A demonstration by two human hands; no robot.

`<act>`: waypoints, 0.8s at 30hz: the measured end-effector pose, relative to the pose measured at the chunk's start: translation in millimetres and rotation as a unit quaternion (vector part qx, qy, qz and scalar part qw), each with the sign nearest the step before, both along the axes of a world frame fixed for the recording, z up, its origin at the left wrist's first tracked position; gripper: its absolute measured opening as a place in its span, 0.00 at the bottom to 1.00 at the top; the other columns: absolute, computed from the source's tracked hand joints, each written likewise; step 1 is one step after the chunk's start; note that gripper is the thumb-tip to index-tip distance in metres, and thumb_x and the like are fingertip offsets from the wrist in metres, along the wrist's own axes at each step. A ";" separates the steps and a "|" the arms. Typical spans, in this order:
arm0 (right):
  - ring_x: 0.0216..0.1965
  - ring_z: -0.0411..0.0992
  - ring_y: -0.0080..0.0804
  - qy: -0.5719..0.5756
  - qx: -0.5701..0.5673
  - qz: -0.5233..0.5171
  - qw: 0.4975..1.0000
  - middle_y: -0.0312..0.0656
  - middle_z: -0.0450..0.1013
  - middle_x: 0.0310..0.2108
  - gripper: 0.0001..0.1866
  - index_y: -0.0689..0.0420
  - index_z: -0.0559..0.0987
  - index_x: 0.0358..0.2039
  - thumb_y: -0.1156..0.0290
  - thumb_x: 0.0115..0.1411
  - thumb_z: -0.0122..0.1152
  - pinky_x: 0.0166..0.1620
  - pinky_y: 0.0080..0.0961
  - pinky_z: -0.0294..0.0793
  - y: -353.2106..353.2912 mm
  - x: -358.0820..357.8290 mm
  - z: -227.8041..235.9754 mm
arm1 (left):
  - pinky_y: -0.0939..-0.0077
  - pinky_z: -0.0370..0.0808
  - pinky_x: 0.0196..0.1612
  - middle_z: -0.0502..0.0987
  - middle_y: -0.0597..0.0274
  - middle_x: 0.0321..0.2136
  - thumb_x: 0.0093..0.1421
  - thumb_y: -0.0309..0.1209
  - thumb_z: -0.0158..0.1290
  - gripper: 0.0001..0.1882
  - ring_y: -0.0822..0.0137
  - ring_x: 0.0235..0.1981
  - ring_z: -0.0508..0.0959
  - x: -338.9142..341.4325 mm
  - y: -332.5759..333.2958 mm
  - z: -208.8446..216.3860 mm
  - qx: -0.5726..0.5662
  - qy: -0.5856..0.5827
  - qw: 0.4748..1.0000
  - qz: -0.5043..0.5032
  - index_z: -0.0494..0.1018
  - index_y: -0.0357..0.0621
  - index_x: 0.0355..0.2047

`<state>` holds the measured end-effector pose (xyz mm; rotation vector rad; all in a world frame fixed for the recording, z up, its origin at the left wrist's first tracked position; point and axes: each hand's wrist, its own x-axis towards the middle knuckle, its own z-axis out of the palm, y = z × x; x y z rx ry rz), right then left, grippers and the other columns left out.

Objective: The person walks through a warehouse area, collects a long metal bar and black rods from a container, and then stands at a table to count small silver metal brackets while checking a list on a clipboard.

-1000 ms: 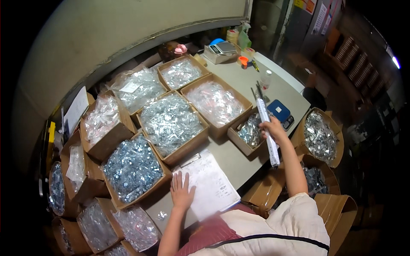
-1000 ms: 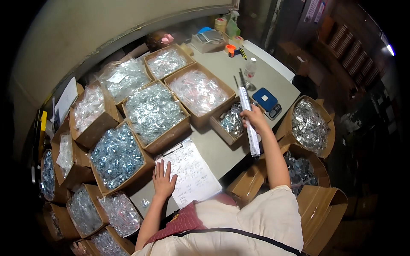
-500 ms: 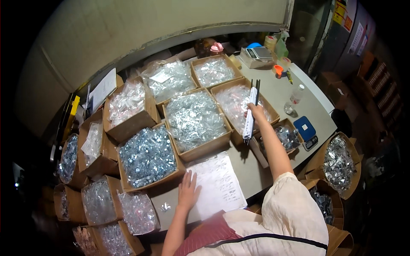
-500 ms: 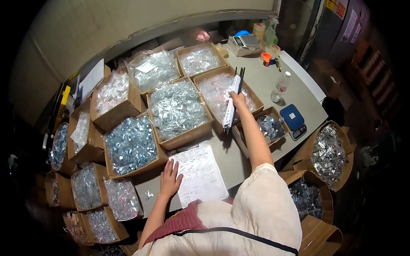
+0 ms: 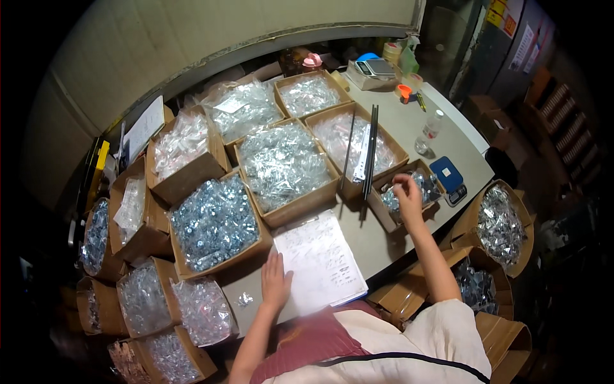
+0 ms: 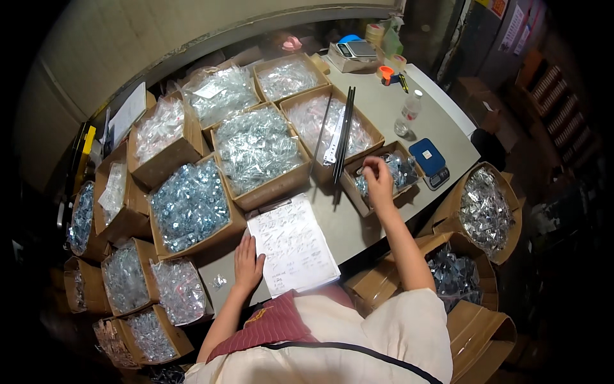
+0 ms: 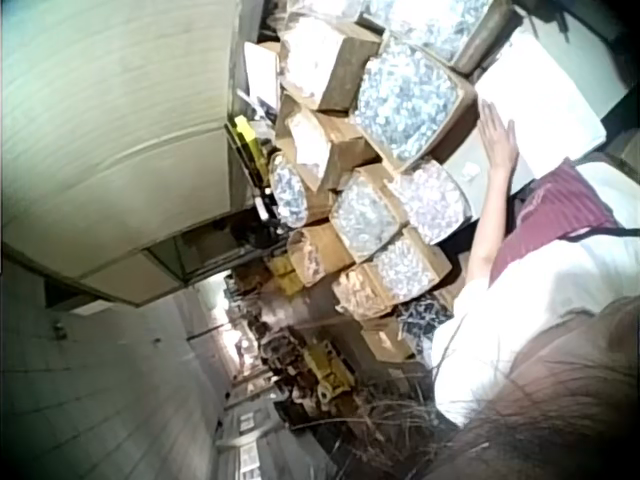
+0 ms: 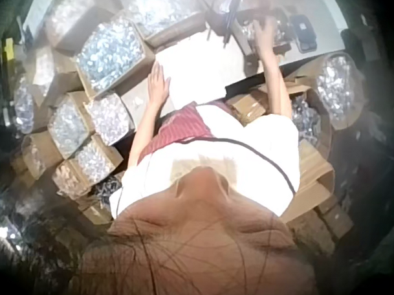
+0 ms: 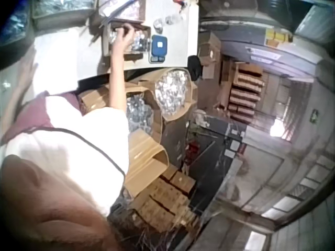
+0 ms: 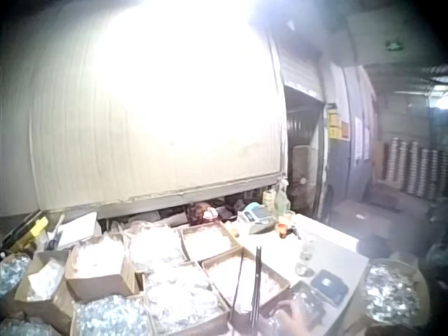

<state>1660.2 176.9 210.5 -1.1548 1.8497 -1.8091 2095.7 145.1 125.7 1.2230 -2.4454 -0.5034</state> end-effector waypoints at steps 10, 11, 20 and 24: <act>0.49 0.67 0.59 0.222 0.339 0.261 0.876 0.62 0.69 0.46 0.31 0.68 0.68 0.53 0.63 0.53 0.63 0.55 0.42 0.68 79.3 131.6 -63.4 | 0.51 0.48 0.68 0.65 0.43 0.61 0.61 0.34 0.50 0.30 0.45 0.66 0.58 28.3 41.0 -1.1 -0.011 0.030 0.999 -0.035 0.62 0.34 0.62; 0.47 0.67 0.59 0.220 0.309 0.254 0.890 0.62 0.69 0.43 0.26 0.65 0.68 0.47 0.61 0.53 0.61 0.53 0.45 0.68 79.8 141.3 -66.5 | 0.52 0.48 0.68 0.67 0.43 0.60 0.60 0.33 0.50 0.29 0.46 0.66 0.59 29.1 42.0 -0.5 -0.022 0.035 0.998 -0.038 0.64 0.34 0.60; 0.49 0.67 0.57 0.170 0.352 0.292 0.873 0.59 0.70 0.46 0.26 0.65 0.71 0.46 0.60 0.52 0.63 0.54 0.45 0.67 90.8 143.6 -45.3 | 0.52 0.46 0.67 0.72 0.46 0.56 0.58 0.33 0.52 0.27 0.50 0.65 0.62 24.0 27.2 -1.7 0.025 0.102 0.992 -0.072 0.69 0.43 0.59; 0.48 0.72 0.51 0.144 0.344 0.243 0.896 0.57 0.73 0.47 0.27 0.63 0.74 0.48 0.60 0.51 0.66 0.52 0.39 0.70 94.4 126.7 -57.1 | 0.54 0.51 0.66 0.73 0.46 0.54 0.59 0.32 0.51 0.22 0.50 0.63 0.64 0.7 18.5 1.5 0.059 0.148 0.982 -0.098 0.73 0.43 0.54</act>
